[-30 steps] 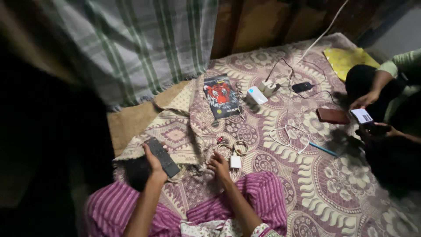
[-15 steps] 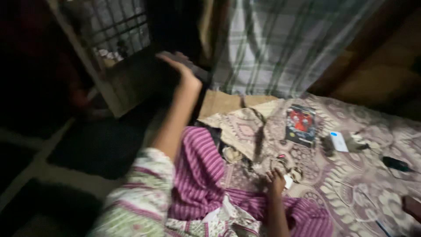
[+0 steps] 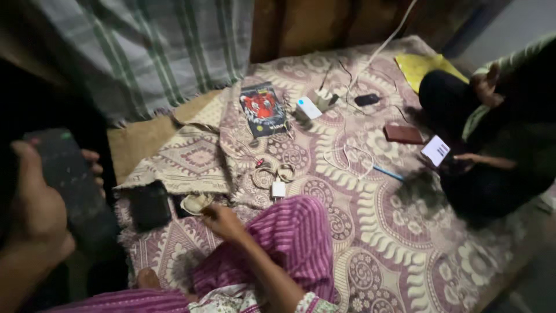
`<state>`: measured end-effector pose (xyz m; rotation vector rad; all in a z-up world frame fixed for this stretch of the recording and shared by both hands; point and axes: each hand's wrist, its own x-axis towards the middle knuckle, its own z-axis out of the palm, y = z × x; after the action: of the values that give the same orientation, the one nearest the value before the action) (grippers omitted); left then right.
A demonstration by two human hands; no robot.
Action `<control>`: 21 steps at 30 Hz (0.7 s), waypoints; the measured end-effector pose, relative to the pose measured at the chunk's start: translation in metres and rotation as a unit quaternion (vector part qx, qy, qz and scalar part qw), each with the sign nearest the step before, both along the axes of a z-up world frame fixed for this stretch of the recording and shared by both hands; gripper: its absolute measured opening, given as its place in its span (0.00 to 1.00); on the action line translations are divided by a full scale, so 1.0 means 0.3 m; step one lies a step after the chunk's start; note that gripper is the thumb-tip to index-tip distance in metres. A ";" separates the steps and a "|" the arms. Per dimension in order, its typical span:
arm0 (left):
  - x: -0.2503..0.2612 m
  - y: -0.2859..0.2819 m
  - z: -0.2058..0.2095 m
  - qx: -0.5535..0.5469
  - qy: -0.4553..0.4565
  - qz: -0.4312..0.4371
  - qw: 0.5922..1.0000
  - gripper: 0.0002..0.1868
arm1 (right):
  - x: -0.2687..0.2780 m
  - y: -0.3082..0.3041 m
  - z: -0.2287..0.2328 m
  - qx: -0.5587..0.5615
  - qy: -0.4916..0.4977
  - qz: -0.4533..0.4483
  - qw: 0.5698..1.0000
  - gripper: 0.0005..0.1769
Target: The person cleans a remote control by wiping it with a small white cloth, turning it over to clean all sides and the battery compartment area.
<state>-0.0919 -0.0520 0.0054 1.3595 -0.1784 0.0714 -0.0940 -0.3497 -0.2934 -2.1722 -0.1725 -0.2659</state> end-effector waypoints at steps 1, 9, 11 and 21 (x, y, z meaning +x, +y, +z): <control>-0.025 -0.021 0.002 0.019 0.020 -0.006 1.000 0.45 | 0.007 0.032 -0.011 -0.084 0.021 0.034 0.996 0.20; -0.021 -0.349 -0.085 0.116 0.069 -0.119 0.984 0.42 | -0.089 0.127 -0.131 -0.315 0.269 0.285 0.864 0.29; -0.016 -0.397 -0.114 0.137 0.074 -0.142 0.978 0.41 | -0.049 0.123 -0.169 -0.293 0.309 0.347 0.835 0.27; 0.021 -0.463 -0.162 0.218 0.062 -0.205 0.952 0.40 | -0.013 0.273 -0.375 -0.205 -0.124 0.232 0.943 0.20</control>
<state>-0.0856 -0.1910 -0.0431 1.7337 -0.3834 -0.4246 -0.0980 -0.2677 -0.4059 -2.4159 -0.9424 -0.2455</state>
